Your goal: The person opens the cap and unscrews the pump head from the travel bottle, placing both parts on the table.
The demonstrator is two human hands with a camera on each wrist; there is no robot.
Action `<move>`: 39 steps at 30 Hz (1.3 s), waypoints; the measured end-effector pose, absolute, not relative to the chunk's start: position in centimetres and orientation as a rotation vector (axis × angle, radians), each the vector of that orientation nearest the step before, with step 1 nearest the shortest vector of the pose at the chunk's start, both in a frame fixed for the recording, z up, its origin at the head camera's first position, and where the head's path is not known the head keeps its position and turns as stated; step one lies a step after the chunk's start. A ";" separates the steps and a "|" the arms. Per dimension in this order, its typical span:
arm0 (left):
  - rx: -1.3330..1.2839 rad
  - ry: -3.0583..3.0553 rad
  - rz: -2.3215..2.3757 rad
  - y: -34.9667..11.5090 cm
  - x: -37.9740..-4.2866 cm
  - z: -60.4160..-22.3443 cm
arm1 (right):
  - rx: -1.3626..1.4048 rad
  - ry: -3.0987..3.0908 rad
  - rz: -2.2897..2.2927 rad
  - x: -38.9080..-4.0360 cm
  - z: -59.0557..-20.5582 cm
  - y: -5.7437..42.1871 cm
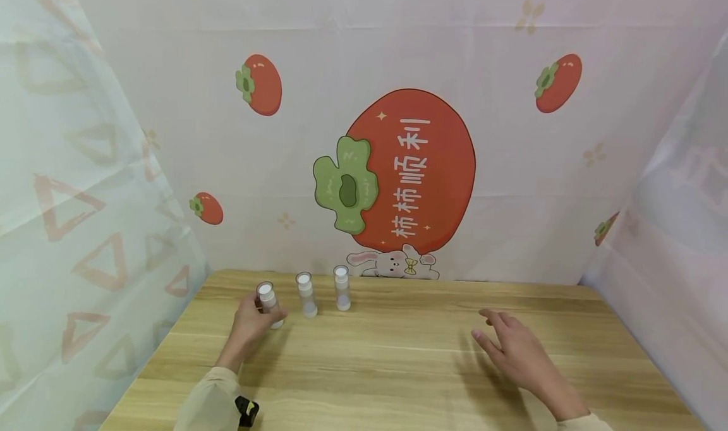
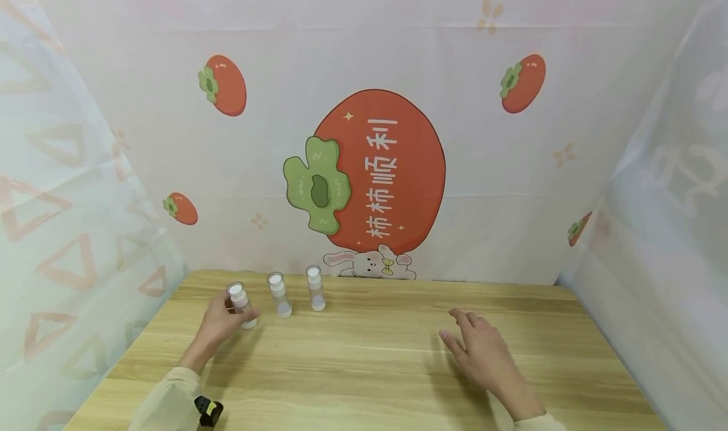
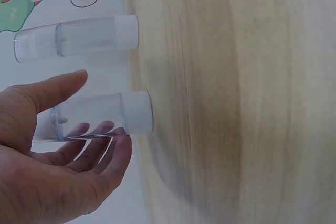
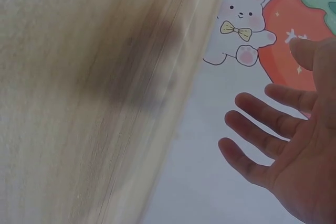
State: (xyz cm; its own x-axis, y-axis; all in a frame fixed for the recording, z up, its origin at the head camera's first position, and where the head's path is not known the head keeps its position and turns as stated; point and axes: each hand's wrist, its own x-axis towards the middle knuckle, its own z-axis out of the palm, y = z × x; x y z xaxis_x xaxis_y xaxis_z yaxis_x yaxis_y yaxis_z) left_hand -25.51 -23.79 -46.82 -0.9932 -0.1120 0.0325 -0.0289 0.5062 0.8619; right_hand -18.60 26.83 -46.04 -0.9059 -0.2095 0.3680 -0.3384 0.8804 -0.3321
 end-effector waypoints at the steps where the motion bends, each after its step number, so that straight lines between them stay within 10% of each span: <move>1: 0.131 -2.659 -1.502 -23.8 -25.5 -46.9 | 0.409 -2.731 0.570 -18.6 -46.1 26.8; 39: -0.085 -2.567 -1.292 -19.5 -23.6 -40.2 | 0.478 -2.760 0.678 -18.0 -44.3 23.6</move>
State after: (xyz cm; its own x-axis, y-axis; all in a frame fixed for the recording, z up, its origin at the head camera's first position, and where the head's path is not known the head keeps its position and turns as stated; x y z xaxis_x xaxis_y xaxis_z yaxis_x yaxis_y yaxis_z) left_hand -23.64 -19.47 -40.20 -0.9629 -0.0664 0.2616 0.1706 0.6012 0.7807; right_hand -18.05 23.57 -44.29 -0.9123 -0.2519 0.3228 -0.3728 0.8371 -0.4003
